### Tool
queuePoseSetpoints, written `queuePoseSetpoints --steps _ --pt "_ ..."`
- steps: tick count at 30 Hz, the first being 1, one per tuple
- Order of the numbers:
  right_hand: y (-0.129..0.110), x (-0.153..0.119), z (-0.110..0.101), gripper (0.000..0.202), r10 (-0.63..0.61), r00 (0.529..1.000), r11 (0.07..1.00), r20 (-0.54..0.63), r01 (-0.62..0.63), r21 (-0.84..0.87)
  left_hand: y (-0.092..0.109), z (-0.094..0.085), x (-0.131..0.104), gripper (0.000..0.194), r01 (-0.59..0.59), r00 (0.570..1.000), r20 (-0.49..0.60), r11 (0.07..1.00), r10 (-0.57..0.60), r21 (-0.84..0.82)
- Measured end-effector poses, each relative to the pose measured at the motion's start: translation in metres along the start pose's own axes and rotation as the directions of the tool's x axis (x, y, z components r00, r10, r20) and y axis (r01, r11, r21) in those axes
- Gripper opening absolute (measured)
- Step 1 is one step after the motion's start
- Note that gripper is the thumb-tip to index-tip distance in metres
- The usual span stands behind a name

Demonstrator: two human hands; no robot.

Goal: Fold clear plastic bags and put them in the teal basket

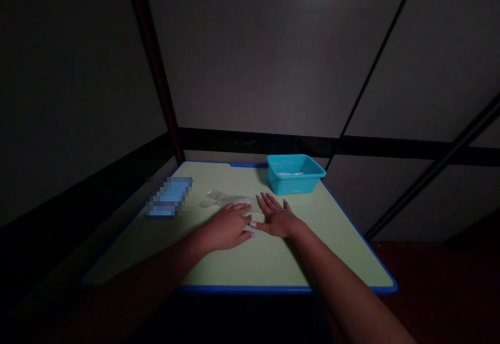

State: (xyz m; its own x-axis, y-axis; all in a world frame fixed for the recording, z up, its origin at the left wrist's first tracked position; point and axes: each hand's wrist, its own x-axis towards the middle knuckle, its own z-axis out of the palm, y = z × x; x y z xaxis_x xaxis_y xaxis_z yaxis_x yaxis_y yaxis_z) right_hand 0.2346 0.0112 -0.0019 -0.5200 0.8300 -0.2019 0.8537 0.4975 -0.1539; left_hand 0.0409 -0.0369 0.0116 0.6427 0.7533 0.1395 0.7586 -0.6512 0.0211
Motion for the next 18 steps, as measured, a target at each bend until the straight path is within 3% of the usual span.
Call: queuePoseSetpoints --steps 5,12,18 --pt "0.0017 0.0000 0.0002 0.095 -0.011 1.000 1.000 0.017 0.011 0.008 -0.0010 0.0005 -0.0002 0.046 -0.048 0.999 0.021 0.999 0.048 -0.027" --pt "0.0016 -0.0001 -0.0001 0.097 -0.008 1.000 1.000 0.019 0.007 0.012 -0.0037 0.0004 -0.0012 0.063 0.064 0.990 0.130 0.998 -0.061 -0.016" --pt "0.0015 -0.0006 -0.0002 0.098 -0.008 1.000 1.000 0.016 0.008 0.010 -0.0087 0.0052 -0.0014 0.072 0.160 0.978 0.134 0.987 -0.162 0.025"
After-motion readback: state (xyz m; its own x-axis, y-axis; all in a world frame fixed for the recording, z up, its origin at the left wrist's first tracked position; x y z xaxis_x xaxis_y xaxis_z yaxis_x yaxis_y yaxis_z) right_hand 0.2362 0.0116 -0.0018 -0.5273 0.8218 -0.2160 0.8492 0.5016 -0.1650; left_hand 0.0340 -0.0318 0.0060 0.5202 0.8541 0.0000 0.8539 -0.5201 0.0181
